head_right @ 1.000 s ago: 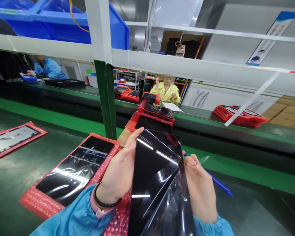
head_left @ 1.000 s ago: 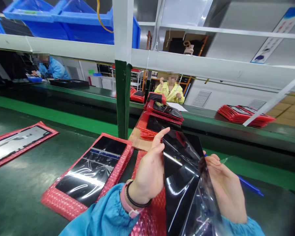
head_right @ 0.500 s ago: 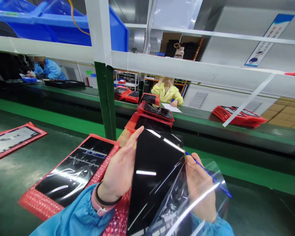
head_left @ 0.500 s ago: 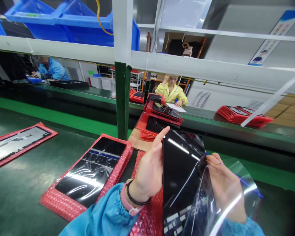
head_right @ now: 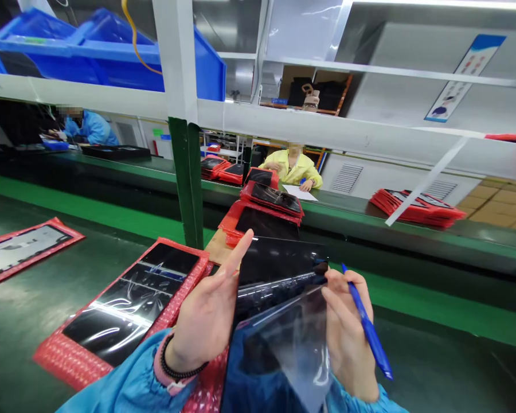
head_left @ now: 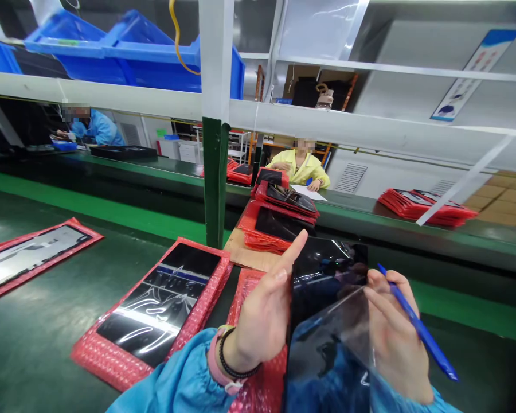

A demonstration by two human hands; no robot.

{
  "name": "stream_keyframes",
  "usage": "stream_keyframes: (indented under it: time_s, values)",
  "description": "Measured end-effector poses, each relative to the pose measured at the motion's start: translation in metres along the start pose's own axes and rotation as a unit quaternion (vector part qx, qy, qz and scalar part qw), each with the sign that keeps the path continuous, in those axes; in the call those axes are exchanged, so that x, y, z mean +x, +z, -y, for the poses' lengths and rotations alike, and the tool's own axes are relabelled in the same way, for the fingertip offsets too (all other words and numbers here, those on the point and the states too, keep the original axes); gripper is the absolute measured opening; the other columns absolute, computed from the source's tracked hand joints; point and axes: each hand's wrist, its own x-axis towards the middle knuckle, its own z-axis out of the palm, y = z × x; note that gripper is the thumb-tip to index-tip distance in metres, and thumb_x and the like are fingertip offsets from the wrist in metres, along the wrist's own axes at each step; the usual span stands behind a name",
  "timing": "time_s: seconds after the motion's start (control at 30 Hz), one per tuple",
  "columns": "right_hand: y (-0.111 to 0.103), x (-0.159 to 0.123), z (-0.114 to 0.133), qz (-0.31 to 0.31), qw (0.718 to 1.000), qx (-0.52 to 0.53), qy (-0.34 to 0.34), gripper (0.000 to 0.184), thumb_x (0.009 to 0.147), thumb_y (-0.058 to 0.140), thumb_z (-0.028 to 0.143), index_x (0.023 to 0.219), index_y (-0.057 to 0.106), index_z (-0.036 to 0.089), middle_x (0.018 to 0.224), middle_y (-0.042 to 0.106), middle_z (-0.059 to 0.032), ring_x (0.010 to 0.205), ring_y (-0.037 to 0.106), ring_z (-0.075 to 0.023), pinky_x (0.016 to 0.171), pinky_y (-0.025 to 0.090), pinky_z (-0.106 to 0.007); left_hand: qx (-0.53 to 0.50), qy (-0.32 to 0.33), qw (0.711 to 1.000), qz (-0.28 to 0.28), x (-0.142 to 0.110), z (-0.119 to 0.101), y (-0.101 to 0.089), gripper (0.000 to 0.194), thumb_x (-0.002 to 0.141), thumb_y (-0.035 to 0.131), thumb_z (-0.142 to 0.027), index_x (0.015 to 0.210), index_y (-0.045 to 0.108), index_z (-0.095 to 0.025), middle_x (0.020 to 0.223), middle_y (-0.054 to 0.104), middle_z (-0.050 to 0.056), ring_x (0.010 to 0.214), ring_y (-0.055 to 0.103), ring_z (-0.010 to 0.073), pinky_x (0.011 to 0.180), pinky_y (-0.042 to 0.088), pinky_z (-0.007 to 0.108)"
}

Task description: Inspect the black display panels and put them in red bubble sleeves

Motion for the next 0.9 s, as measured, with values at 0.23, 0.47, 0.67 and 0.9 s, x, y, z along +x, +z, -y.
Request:
stream_keyframes:
  time_s: [0.23,0.47,0.67,0.9]
  values:
    - [0.002,-0.002,0.005,0.11,0.993,-0.045,-0.028,0.058,0.075,0.075,0.019,0.123,0.052,0.039,0.152,0.038,0.0026,0.142,0.029,-0.0218,0.117,0.021,-0.042,-0.01,-0.033,0.999,0.005,0.0,0.001,-0.001,0.045,0.09,0.04,-0.026,0.133,0.057,-0.024,0.146,0.048,-0.006,0.147,0.017,0.0191,0.121,0.008,0.035]
    - [-0.02,-0.012,-0.026,0.081,0.987,-0.118,0.079,0.053,0.076,0.073,0.04,0.124,0.052,0.037,0.147,0.047,-0.0007,0.139,0.036,-0.0243,0.115,0.025,-0.041,0.051,-0.052,0.992,-0.108,-0.009,0.001,-0.02,0.053,0.093,0.045,-0.03,0.145,0.038,-0.028,0.156,0.032,-0.004,0.147,0.017,0.0173,0.12,0.011,0.034]
    - [-0.035,-0.015,-0.071,0.071,0.974,-0.176,0.121,0.053,0.066,0.076,0.05,0.11,0.057,0.026,0.132,0.061,-0.0097,0.134,0.043,-0.0304,0.112,0.031,-0.046,0.336,-0.116,0.91,-0.215,-0.043,-0.022,-0.089,0.05,0.079,0.066,-0.029,0.127,0.055,-0.025,0.142,0.05,0.006,0.134,0.04,0.0209,0.109,0.029,0.03]
    - [-0.02,-0.028,-0.092,0.151,0.963,-0.21,0.079,0.049,0.07,0.074,0.049,0.11,0.059,0.025,0.133,0.059,-0.0101,0.133,0.045,-0.0313,0.113,0.028,-0.048,0.351,-0.287,0.858,-0.24,-0.072,-0.024,-0.135,0.025,0.065,0.072,-0.027,0.084,0.06,-0.018,0.069,0.059,-0.001,0.065,0.057,0.0152,0.059,0.042,0.028]
